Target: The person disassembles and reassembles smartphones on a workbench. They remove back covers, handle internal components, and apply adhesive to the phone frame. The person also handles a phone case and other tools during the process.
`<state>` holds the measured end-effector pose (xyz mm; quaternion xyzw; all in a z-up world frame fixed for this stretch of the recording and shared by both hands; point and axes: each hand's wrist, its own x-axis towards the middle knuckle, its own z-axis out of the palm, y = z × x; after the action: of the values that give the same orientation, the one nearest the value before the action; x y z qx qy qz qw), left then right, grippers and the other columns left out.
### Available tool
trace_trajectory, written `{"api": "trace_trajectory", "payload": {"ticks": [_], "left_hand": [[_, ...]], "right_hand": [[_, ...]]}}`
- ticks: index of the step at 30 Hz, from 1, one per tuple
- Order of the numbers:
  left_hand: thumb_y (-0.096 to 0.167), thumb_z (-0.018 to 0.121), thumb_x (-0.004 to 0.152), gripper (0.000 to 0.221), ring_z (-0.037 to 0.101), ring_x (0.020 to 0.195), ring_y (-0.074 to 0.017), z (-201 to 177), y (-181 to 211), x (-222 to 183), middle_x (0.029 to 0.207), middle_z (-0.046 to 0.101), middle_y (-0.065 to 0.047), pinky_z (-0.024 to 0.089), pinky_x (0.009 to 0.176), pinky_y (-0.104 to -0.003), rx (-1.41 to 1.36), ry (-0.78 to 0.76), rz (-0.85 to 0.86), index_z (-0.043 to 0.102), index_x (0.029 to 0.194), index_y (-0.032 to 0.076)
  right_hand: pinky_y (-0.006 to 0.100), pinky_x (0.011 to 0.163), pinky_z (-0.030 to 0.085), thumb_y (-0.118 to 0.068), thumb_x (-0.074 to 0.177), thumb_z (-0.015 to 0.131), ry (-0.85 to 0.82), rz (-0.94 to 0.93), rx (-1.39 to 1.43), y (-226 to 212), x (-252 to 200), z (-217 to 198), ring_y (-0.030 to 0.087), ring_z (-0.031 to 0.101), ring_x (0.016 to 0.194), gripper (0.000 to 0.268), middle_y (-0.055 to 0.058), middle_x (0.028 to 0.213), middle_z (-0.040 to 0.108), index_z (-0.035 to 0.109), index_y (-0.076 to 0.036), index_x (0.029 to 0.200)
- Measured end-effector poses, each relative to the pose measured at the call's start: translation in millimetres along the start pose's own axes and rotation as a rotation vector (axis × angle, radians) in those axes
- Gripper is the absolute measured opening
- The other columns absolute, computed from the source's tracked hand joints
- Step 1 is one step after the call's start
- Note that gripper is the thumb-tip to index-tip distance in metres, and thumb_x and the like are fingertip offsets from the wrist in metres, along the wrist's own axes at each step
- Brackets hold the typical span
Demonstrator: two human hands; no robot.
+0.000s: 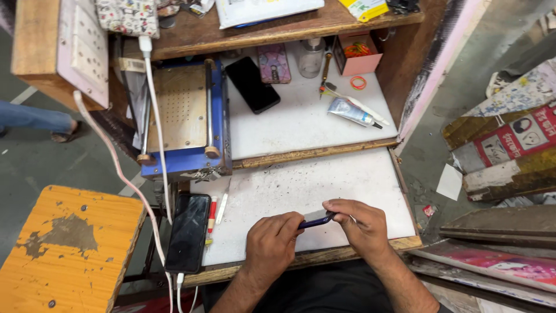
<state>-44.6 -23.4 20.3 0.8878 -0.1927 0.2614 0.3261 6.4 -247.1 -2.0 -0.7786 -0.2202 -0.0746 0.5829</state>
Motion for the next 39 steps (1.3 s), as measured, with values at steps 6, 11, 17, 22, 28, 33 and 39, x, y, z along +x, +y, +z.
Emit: {"api": "trace_trajectory", "payload": {"ticks": [6,11,17,22,28,33,39], "left_hand": [[0.0,0.072,0.086,0.027,0.073,0.102,-0.0248,-9,-8,-3,0.109,0.074,-0.007,0.055,0.088,-0.042,-0.05,0.071,0.062,0.067,0.111,0.006],[0.005,0.07,0.09,0.022,0.065,0.121,-0.0272,-21,-15,0,0.12,0.072,-0.005,0.036,0.114,-0.053,0.082,0.139,0.189,0.071,0.109,0.014],[0.018,0.073,0.096,0.019,0.054,0.129,-0.0312,-12,-19,-4,0.127,0.069,0.0,0.026,0.12,-0.057,0.207,0.166,0.181,0.073,0.114,0.025],[0.012,0.063,0.096,0.046,0.057,0.128,-0.0278,12,-23,-12,0.137,0.062,-0.011,0.045,0.108,-0.044,-0.434,0.177,-0.515,0.051,0.141,0.009],[0.008,0.059,0.1,0.039,0.07,0.089,-0.0146,49,-25,-28,0.107,0.074,-0.012,0.059,0.076,-0.028,-1.226,-0.021,-0.871,0.051,0.136,-0.005],[0.009,0.061,0.101,0.029,0.072,0.076,-0.0129,60,-30,-34,0.087,0.074,-0.011,0.061,0.068,-0.028,-1.049,-0.019,-0.891,0.058,0.125,-0.005],[0.011,0.061,0.101,0.028,0.072,0.076,-0.0121,62,-31,-36,0.084,0.075,-0.009,0.061,0.069,-0.026,-0.989,-0.025,-0.845,0.061,0.124,-0.005]], "right_hand": [[0.033,0.097,0.064,-0.028,0.102,0.063,-0.193,-0.102,0.069,-9,2,0,0.025,0.076,0.115,0.027,0.012,0.117,0.079,0.077,-0.007,0.114],[0.034,0.1,0.058,-0.043,0.096,0.052,-0.121,0.534,0.85,-14,-1,13,0.022,0.062,0.133,0.062,0.012,0.147,0.06,0.047,-0.007,0.147],[0.039,0.09,0.057,-0.024,0.105,0.057,-0.263,0.7,1.023,-1,-12,7,0.025,0.066,0.11,0.068,0.025,0.133,0.064,0.036,0.009,0.161],[0.041,0.096,0.059,-0.017,0.099,0.055,-0.121,0.656,0.957,10,-13,20,0.024,0.068,0.111,0.069,0.021,0.134,0.064,0.025,0.0,0.159],[0.04,0.099,0.059,-0.005,0.095,0.06,-0.07,0.603,0.869,18,-10,39,0.021,0.068,0.112,0.069,0.019,0.135,0.064,0.03,0.002,0.158],[0.037,0.095,0.058,0.001,0.089,0.07,-0.058,0.558,0.633,22,-13,49,0.019,0.068,0.108,0.077,0.02,0.13,0.067,0.034,0.001,0.158],[0.036,0.099,0.059,-0.01,0.094,0.067,-0.036,0.558,0.699,29,-18,50,0.019,0.068,0.114,0.07,0.018,0.132,0.068,0.037,0.002,0.155]]}}
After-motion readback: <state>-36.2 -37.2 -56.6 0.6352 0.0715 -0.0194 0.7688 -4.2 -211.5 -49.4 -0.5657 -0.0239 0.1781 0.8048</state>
